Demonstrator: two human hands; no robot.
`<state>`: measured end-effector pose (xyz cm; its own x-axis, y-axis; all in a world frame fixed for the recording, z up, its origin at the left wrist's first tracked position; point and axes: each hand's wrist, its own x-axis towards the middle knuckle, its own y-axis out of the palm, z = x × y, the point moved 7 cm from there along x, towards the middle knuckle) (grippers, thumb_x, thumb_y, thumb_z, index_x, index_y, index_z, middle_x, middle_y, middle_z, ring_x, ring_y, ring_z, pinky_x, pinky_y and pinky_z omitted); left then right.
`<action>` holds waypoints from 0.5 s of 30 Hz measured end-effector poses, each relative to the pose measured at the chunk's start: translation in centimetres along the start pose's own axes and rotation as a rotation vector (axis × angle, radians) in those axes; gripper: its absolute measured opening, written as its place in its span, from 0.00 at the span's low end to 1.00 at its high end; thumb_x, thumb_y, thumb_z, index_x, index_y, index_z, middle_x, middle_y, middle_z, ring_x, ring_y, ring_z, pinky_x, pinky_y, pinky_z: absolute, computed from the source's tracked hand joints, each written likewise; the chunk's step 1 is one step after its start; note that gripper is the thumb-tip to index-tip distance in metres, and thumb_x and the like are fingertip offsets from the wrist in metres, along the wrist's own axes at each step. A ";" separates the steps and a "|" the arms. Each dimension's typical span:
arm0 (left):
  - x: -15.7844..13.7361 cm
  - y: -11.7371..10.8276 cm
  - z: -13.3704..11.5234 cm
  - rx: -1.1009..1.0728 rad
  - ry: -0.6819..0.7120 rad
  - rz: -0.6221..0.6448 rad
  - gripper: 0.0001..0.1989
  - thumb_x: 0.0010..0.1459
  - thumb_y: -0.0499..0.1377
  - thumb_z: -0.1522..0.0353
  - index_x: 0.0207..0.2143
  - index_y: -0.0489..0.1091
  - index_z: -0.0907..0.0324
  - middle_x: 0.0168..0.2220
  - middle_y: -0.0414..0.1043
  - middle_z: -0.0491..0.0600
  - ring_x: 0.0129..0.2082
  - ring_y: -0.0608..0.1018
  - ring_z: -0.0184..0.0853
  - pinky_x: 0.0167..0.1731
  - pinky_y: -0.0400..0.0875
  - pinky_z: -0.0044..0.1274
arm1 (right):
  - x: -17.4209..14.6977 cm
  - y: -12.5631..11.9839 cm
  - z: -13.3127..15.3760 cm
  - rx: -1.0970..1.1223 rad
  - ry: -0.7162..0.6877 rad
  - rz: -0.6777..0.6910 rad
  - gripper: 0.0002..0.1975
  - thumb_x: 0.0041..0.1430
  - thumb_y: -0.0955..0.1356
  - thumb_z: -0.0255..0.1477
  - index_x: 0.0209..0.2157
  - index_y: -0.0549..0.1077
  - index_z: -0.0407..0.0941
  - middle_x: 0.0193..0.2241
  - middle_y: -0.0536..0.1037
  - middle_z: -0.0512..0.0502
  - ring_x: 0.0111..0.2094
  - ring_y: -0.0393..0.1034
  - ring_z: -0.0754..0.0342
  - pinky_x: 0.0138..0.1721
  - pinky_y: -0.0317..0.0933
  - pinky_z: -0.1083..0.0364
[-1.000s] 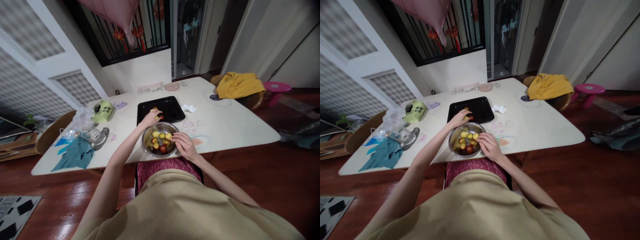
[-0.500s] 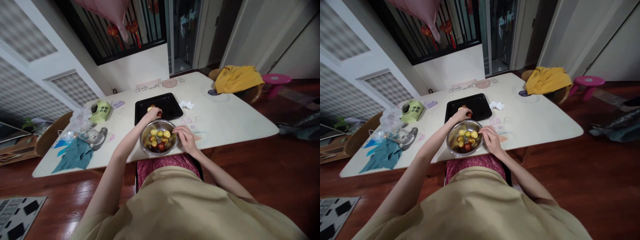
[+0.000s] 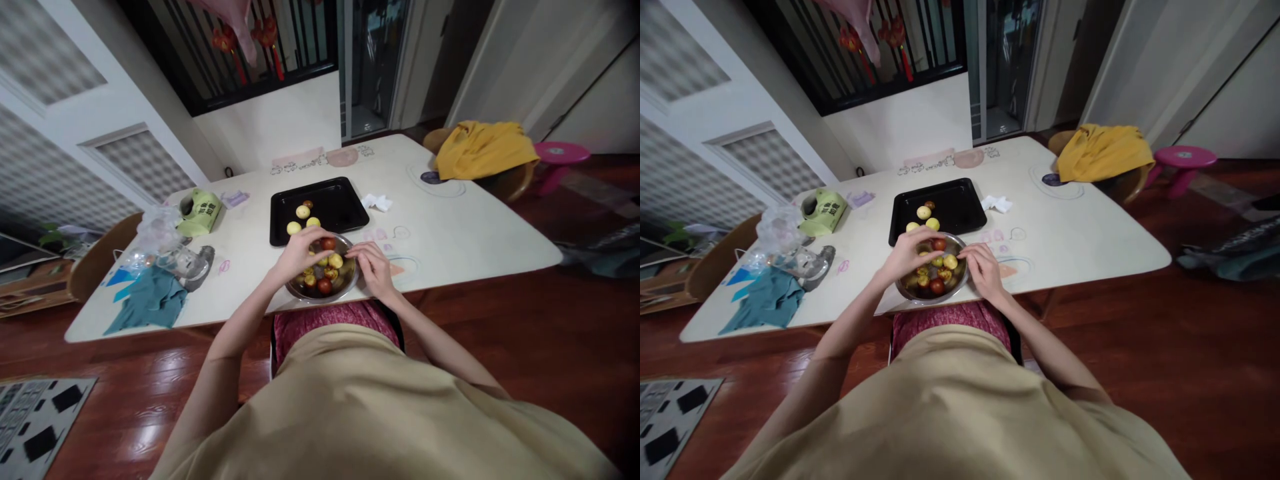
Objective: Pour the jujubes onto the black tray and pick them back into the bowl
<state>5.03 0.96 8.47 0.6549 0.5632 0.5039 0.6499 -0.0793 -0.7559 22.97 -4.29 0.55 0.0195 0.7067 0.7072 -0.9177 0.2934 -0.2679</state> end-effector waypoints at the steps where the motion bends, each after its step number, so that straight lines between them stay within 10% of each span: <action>1: -0.8 0.4 -0.7 -0.016 0.011 0.010 0.13 0.67 0.67 0.63 0.51 0.78 0.59 0.49 0.81 0.54 0.49 0.83 0.42 0.53 0.78 0.33 | 0.0 0.0 0.0 -0.001 -0.003 -0.002 0.23 0.79 0.57 0.39 0.39 0.81 0.49 0.40 0.83 0.40 0.47 0.76 0.42 0.53 0.70 0.40; 15: -4.3 5.5 -1.2 0.020 0.043 0.313 0.14 0.62 0.71 0.68 0.50 0.79 0.57 0.52 0.82 0.55 0.54 0.83 0.45 0.59 0.76 0.36 | 0.1 0.0 0.4 0.021 -0.074 -0.029 0.20 0.79 0.60 0.35 0.38 0.80 0.48 0.39 0.83 0.42 0.46 0.76 0.44 0.51 0.69 0.41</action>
<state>6.21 -2.86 2.60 0.8376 0.4790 0.2625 0.4072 -0.2272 -0.8846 22.82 -4.47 0.93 0.0179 0.6483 0.7612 -0.9253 0.2991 -0.2330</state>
